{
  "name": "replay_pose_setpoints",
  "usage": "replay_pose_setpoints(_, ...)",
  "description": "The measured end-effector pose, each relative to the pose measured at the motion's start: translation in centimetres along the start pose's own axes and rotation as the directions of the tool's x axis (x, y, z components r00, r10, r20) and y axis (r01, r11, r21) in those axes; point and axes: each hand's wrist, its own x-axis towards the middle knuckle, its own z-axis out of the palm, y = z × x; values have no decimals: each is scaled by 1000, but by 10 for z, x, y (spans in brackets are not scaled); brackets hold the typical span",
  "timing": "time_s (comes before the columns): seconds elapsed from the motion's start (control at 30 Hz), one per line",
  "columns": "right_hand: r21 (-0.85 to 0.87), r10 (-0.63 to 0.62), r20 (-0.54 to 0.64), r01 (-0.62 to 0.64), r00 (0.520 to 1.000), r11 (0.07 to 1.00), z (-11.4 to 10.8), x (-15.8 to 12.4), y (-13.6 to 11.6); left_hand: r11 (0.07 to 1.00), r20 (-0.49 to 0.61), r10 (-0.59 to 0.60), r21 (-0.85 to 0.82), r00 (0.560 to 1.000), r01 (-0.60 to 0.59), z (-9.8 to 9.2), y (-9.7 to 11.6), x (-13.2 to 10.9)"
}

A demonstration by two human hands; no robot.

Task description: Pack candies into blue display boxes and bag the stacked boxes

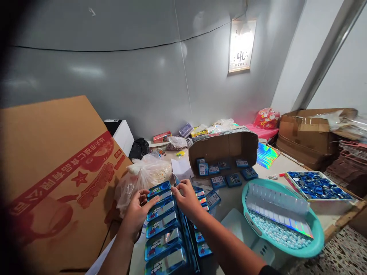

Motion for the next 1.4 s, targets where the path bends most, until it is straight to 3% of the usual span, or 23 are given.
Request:
replay_pose_setpoints(0.13, 8, 60, -129, -60, 990, 998, -2, -9, 16, 1000, 15, 10, -13, 1000, -10, -4, 1, -2)
replay_pose_setpoints(0.27, 115, -33, -187, 55, 982, 992, -36, -18, 0, 973, -146, 196, 155, 970, -174, -13, 19, -20)
replay_pose_setpoints(0.33, 191, -95, -132, 119, 987, 974, -57, -23, -23, 948, -78, 250, 222, 965, -228, -13, 37, -38)
replay_pose_setpoints(0.43, 250, -195, 7, 187, 981, 950, -84, -34, -61, 948, 100, 243, 184, 965, -258, -4, 68, -68)
replay_pose_setpoints(0.53, 289, -225, 166, 171, 960, 942, -104, -45, -91, 906, 120, 344, 217, 931, -363, 13, 85, -95)
replay_pose_setpoints(0.63, 289, -186, 257, 109, 948, 951, -122, -54, -105, 852, 126, 412, 296, 902, -431, 26, 88, -117)
replay_pose_setpoints(0.8, 190, -137, 376, 68, 916, 979, -150, -65, -109, 851, 5, 408, 360, 913, -382, 45, 88, -144)
replay_pose_setpoints(0.93, 152, -188, 399, 137, 897, 979, -169, -72, -104, 823, 36, 403, 424, 915, -379, 60, 93, -157)
replay_pose_setpoints(1.03, 175, -184, 411, 121, 893, 977, -180, -75, -103, 835, 40, 388, 406, 921, -370, 66, 90, -164)
replay_pose_setpoints(1.23, 351, -136, 510, -61, 850, 934, -191, -75, -106, 954, 45, 250, 158, 967, -254, 71, 75, -179)
replay_pose_setpoints(1.4, 508, -128, 604, -257, 787, 822, -188, -74, -100, 986, -84, 168, 35, 982, -165, 87, 77, -187)
